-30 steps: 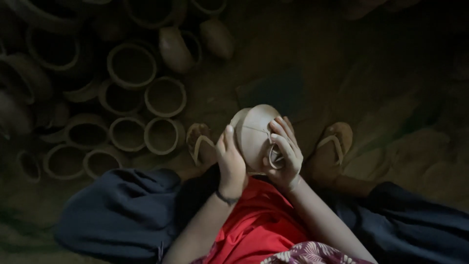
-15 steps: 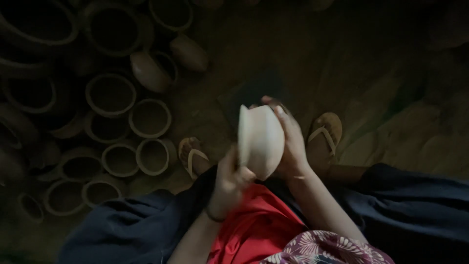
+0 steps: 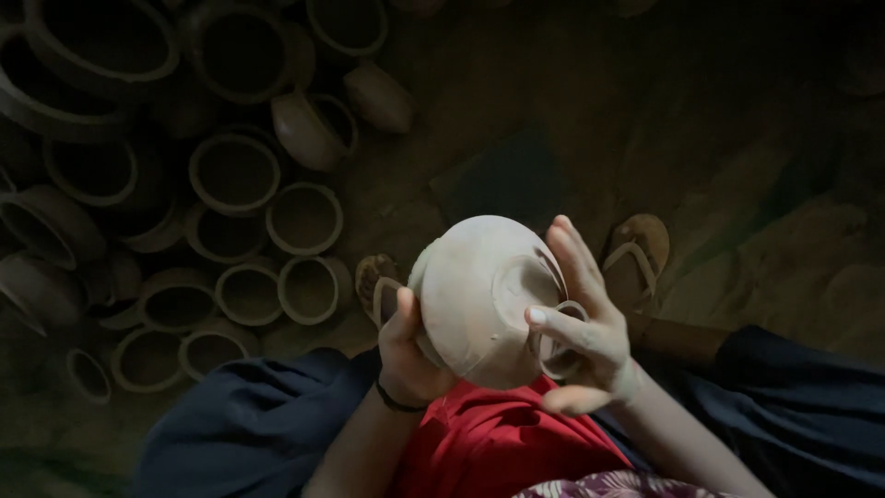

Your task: The person picks up a clay pot and carefully attaches a small clay handle to its side. They then smooth the joint with their fingers before setting the pot down.

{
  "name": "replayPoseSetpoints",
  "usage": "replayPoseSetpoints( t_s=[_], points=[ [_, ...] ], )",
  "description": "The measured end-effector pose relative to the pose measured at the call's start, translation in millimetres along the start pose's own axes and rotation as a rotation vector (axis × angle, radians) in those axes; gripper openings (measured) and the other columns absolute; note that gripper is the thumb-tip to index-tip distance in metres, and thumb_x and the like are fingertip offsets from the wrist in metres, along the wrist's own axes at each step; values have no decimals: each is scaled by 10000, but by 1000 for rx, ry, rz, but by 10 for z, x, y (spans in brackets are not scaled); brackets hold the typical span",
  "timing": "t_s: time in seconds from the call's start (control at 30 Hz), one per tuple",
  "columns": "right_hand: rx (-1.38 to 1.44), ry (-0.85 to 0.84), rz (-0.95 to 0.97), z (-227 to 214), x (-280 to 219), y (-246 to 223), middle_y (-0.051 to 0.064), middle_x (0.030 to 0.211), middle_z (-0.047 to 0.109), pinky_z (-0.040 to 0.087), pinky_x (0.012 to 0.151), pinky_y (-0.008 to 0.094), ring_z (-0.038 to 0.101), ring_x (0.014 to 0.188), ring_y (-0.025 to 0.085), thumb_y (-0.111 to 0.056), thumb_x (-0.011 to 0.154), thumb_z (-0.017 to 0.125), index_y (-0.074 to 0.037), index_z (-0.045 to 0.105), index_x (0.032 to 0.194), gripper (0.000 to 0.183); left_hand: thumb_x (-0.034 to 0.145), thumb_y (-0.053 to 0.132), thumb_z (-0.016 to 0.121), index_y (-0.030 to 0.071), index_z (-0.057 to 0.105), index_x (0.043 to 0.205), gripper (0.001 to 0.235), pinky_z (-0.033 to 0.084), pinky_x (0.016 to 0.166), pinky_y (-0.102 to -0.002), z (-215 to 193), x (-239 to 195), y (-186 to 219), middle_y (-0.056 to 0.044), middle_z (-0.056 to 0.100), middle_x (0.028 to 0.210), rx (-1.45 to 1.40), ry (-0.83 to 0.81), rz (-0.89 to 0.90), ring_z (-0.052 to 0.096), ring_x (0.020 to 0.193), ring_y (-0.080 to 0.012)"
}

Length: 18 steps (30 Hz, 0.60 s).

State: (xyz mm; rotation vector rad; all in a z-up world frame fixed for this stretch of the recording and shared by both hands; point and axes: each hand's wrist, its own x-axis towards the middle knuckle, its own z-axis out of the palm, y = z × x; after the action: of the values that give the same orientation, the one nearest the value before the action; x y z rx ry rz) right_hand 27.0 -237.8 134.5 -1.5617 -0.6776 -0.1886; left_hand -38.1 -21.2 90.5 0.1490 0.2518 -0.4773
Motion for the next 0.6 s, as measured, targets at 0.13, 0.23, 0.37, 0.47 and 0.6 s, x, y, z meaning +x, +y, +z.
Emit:
replayPoseSetpoints(
  t_s=[0.13, 0.23, 0.37, 0.47, 0.6],
  points=[
    [-87, -60, -114, -169, -115, 97, 297, 1540, 410, 281, 1279, 608, 346, 1501, 475, -505, 1015, 530, -88, 617, 1390, 567, 1015, 594, 559, 35, 284, 1626, 873, 379, 1210, -511, 131, -3, 23, -205, 416, 1606, 51, 40, -29, 437, 1468, -350],
    [-72, -87, -199, -201, -67, 141, 273, 1487, 514, 330, 1267, 618, 483, 1438, 485, -468, 1054, 496, -51, 622, 1381, 545, 992, 575, 609, 46, 265, 1632, 898, 362, 1223, -506, 321, 17, 37, -180, 412, 1615, 51, -1, -82, 424, 1478, -331],
    [46, 5, -300, -149, 62, 138, 275, 1434, 555, 336, 1273, 623, 569, 1396, 466, -414, 1122, 410, -38, 589, 1405, 503, 987, 546, 666, 34, 199, 1651, 960, 337, 1230, -497, 624, 65, 52, -170, 368, 1638, 108, -65, -142, 402, 1491, -312],
    [127, 127, -304, -40, 131, 250, 299, 1381, 572, 357, 1249, 671, 588, 1349, 471, -389, 1124, 378, -8, 578, 1405, 514, 945, 501, 734, 54, 149, 1651, 1020, 319, 1255, -465, 639, 137, -7, -107, 315, 1657, 203, -70, -197, 365, 1512, -253],
    [169, 216, -286, -44, 104, 292, 314, 1384, 568, 364, 1221, 698, 588, 1335, 482, -377, 1115, 378, 8, 573, 1417, 527, 952, 385, 781, 77, 131, 1678, 1022, 312, 1269, -443, 923, 255, -11, -91, 304, 1671, 163, -104, -261, 343, 1534, -228]
  ],
)
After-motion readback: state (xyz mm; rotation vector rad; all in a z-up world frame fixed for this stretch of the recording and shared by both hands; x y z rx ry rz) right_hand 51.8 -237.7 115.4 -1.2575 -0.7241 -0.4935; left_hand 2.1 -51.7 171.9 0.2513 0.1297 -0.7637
